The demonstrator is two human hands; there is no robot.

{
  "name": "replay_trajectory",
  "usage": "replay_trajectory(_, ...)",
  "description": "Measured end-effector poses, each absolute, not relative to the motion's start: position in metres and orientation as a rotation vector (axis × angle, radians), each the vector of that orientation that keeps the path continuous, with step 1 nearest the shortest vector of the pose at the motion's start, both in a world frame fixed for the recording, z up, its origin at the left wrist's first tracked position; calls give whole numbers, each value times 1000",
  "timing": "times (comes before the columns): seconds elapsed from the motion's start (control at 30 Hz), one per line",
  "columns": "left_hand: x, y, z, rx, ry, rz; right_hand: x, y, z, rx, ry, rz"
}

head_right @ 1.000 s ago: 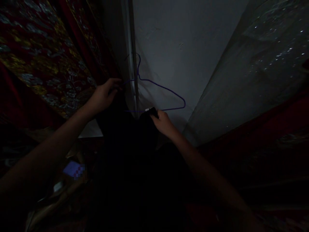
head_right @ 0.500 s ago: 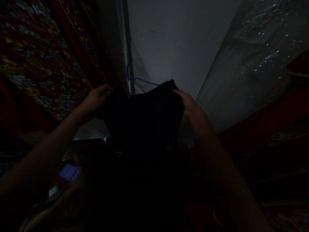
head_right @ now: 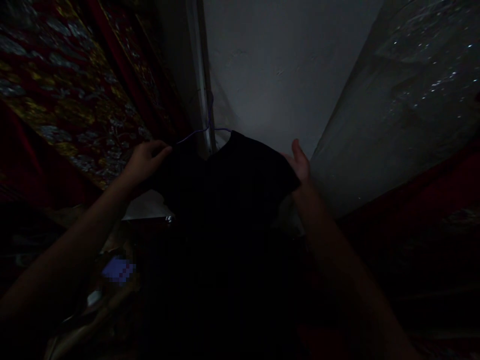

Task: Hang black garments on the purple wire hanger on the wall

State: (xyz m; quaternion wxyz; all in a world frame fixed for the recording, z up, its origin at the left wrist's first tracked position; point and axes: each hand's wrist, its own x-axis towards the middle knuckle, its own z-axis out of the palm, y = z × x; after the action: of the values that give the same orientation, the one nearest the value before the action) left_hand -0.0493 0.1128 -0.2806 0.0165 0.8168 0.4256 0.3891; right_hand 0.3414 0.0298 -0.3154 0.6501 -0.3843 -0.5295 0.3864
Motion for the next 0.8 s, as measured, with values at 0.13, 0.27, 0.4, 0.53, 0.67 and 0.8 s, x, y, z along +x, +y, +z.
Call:
replay_trajectory(0.13, -32, 119, -275, 2591, 1275, 1433, 329, 35, -289, -852, -1020, 985)
replay_trajectory(0.27, -21, 112, -268, 2542, 1209, 1824, 311, 20, -270, -783, -833, 1016)
replay_trajectory(0.4, -15, 80, -274, 2313, 1012, 1665, 294, -28, -300, -733, -733, 852)
replay_trajectory(0.53, 4, 32, -280, 1795, 764, 1144, 263, -86, -338, -832, -1191, 972)
replay_trajectory(0.67, 8, -12, -278, 1530, 765, 711, 232, -107, -338, -719, -2113, 1142)
replay_trajectory(0.8, -13, -26, -272, 1849, 911, 342, 237, -87, -337, -821, -2250, 1055)
